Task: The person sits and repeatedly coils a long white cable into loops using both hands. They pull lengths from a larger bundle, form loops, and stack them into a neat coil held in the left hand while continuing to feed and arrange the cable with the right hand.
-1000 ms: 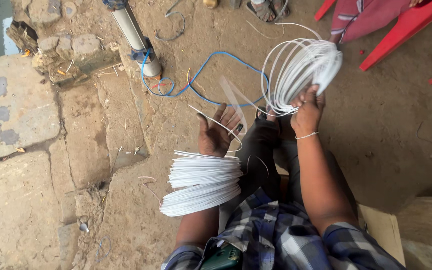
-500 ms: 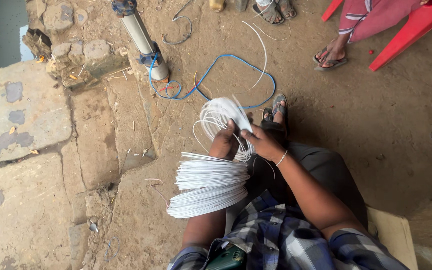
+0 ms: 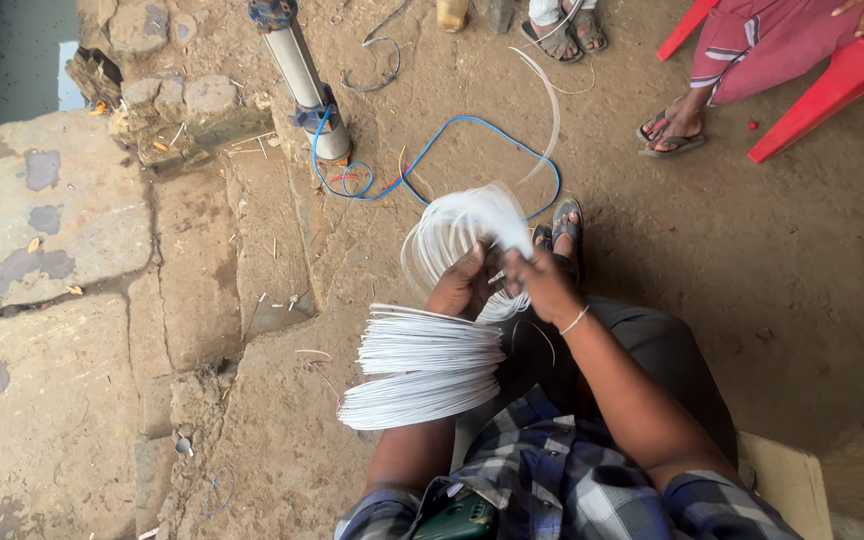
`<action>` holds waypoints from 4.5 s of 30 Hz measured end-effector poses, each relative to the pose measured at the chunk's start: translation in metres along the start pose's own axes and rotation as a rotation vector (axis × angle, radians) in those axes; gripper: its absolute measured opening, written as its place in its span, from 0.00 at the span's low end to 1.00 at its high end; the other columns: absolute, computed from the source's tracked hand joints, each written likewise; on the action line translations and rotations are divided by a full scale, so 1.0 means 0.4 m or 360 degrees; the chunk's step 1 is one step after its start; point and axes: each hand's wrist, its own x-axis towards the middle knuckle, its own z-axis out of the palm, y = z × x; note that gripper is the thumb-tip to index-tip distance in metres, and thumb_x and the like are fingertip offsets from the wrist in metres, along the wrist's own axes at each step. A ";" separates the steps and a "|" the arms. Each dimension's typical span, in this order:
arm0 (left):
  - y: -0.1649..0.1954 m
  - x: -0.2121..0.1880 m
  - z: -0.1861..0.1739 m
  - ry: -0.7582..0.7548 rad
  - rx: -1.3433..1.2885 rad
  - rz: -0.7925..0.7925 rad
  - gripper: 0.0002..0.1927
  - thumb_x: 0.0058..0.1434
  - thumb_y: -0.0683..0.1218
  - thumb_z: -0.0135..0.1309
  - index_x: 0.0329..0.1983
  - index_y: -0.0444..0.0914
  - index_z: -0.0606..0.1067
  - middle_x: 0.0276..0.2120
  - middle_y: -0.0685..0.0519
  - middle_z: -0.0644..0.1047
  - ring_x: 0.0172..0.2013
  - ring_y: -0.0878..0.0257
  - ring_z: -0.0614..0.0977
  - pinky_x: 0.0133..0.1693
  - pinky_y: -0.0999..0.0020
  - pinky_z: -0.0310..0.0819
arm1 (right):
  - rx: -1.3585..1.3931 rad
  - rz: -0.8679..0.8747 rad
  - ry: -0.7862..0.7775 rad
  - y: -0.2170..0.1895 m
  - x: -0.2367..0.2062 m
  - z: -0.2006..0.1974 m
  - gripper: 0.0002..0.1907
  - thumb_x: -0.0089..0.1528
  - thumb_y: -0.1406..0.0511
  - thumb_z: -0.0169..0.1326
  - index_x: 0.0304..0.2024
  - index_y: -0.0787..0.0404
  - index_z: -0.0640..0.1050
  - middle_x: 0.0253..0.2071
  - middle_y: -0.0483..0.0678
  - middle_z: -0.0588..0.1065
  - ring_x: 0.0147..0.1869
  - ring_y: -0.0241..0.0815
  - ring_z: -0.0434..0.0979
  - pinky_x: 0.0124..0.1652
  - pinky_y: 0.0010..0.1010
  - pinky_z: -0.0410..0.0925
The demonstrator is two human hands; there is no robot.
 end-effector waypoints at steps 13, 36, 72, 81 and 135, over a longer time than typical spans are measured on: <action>0.005 0.006 0.005 0.0063 -0.0410 0.0112 0.49 0.67 0.73 0.43 0.78 0.35 0.54 0.66 0.35 0.70 0.60 0.40 0.78 0.57 0.48 0.78 | 0.0091 -0.1234 0.0945 -0.238 0.034 -0.125 0.13 0.77 0.59 0.47 0.48 0.62 0.66 0.31 0.41 0.61 0.29 0.29 0.58 0.29 0.22 0.57; 0.020 0.032 0.033 0.0043 -0.0091 0.0078 0.40 0.69 0.60 0.51 0.78 0.36 0.58 0.70 0.42 0.70 0.65 0.54 0.78 0.58 0.62 0.83 | -0.1098 -0.0164 -0.0561 -0.027 0.015 -0.045 0.17 0.68 0.57 0.49 0.48 0.63 0.79 0.32 0.46 0.82 0.37 0.34 0.80 0.42 0.23 0.68; -0.021 0.057 -0.063 0.0416 0.0040 0.0132 0.32 0.69 0.57 0.57 0.68 0.36 0.63 0.49 0.50 0.77 0.45 0.58 0.79 0.50 0.59 0.73 | -0.0675 -0.0233 0.0130 -0.017 0.021 0.015 0.19 0.71 0.57 0.45 0.56 0.63 0.74 0.45 0.52 0.80 0.46 0.47 0.81 0.50 0.33 0.69; -0.002 0.049 -0.040 0.0757 0.0138 -0.0040 0.29 0.63 0.61 0.56 0.58 0.37 0.75 0.47 0.52 0.80 0.44 0.59 0.79 0.49 0.60 0.72 | -0.1399 -0.0318 0.0180 -0.036 0.022 0.021 0.19 0.73 0.56 0.43 0.57 0.62 0.75 0.40 0.54 0.80 0.45 0.48 0.80 0.53 0.34 0.68; -0.095 0.111 -0.206 0.0177 0.0593 -0.0372 0.47 0.60 0.78 0.40 0.78 0.55 0.51 0.76 0.49 0.54 0.74 0.45 0.56 0.63 0.37 0.53 | -0.0808 0.0120 -0.0658 -0.053 -0.079 -0.071 0.22 0.71 0.52 0.46 0.50 0.61 0.80 0.40 0.47 0.85 0.39 0.41 0.85 0.42 0.35 0.77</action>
